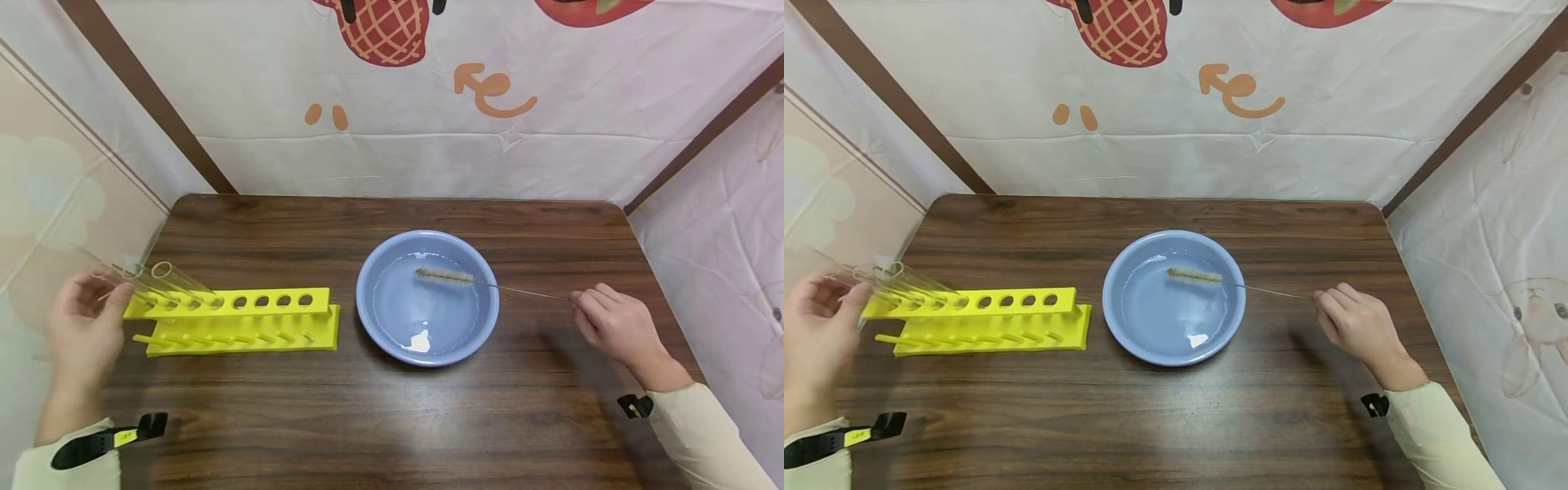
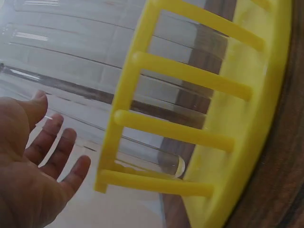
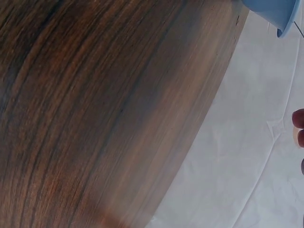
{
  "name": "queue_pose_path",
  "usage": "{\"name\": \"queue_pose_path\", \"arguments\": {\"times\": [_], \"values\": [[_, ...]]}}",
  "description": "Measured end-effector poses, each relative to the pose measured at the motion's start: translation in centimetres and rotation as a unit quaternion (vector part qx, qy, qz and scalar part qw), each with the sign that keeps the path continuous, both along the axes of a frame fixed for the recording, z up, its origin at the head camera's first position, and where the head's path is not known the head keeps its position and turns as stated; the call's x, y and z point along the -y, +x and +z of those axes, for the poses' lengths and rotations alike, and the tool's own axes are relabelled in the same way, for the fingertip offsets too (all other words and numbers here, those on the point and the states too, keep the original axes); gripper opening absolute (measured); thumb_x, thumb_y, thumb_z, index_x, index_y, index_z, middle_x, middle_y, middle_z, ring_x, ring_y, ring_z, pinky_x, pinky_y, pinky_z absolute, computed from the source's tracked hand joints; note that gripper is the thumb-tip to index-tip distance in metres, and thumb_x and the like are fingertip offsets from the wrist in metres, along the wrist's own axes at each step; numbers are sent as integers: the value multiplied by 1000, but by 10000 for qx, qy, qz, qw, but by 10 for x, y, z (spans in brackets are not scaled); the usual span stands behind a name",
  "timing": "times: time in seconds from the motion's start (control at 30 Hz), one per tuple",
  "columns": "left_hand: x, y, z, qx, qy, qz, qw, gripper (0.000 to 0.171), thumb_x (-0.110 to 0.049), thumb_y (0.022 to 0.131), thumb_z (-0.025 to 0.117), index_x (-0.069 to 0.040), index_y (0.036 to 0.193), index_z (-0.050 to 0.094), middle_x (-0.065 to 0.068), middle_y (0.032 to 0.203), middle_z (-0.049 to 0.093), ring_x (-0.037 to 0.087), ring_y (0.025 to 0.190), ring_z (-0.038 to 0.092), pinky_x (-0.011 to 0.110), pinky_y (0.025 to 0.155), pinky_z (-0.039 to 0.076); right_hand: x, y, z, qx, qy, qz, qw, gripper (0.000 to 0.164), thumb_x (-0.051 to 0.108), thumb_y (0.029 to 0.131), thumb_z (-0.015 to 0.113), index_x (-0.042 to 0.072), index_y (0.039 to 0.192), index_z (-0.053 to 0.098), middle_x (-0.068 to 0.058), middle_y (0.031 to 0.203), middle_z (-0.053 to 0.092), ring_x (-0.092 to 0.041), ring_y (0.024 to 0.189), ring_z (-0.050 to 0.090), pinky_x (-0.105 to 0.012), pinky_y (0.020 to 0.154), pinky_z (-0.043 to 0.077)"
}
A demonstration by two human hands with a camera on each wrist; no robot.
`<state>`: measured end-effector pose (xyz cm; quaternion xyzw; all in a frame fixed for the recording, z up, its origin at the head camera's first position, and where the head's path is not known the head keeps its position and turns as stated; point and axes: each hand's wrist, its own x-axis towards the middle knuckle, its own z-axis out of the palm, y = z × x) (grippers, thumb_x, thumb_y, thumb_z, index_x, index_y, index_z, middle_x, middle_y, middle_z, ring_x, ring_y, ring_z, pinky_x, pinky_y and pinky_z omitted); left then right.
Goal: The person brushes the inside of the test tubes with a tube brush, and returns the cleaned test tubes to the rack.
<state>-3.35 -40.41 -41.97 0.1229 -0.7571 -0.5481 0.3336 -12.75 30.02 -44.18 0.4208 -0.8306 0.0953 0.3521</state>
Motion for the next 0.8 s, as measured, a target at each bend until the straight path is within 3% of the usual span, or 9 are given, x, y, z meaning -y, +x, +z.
{"name": "queue_pose_path", "arguments": {"times": [0.07,0.23,0.57,0.67,0.8], "values": [[1,1,-3,337,-420,132,9985,24,13,93,61,-8,103,69,-11,97,64,4,93,60,12,84,45,1,0,0,-5,6,25,10000,30,15,101,48,-1,84,67,-11,70,63,-24,57,56,-39,42,44],[3,3,-6,566,-681,189,9959,23,9,94,62,-11,105,69,-16,97,63,0,93,60,11,85,44,2,-1,1,16,-16,34,10000,30,16,100,48,-1,86,68,-11,71,64,-24,58,56,-39,43,44],[4,9,-7,718,-785,-89,9943,17,13,94,60,5,109,64,-13,103,65,3,100,61,11,86,45,11,-7,1,134,-73,126,9998,30,17,102,47,-1,89,68,-10,74,64,-23,59,56,-40,45,45],[4,10,-8,620,-473,-264,9966,21,16,92,61,5,110,64,-9,105,66,5,99,62,11,87,46,15,-8,1,144,-54,172,9997,30,17,102,47,-1,90,68,-11,75,64,-25,61,57,-41,46,46],[3,14,-9,141,642,-468,9967,39,25,86,57,1,117,61,3,110,62,11,102,59,12,88,46,18,-9,1,140,-11,185,9997,29,17,101,48,-2,91,67,-10,75,63,-25,61,58,-41,46,46]]}}
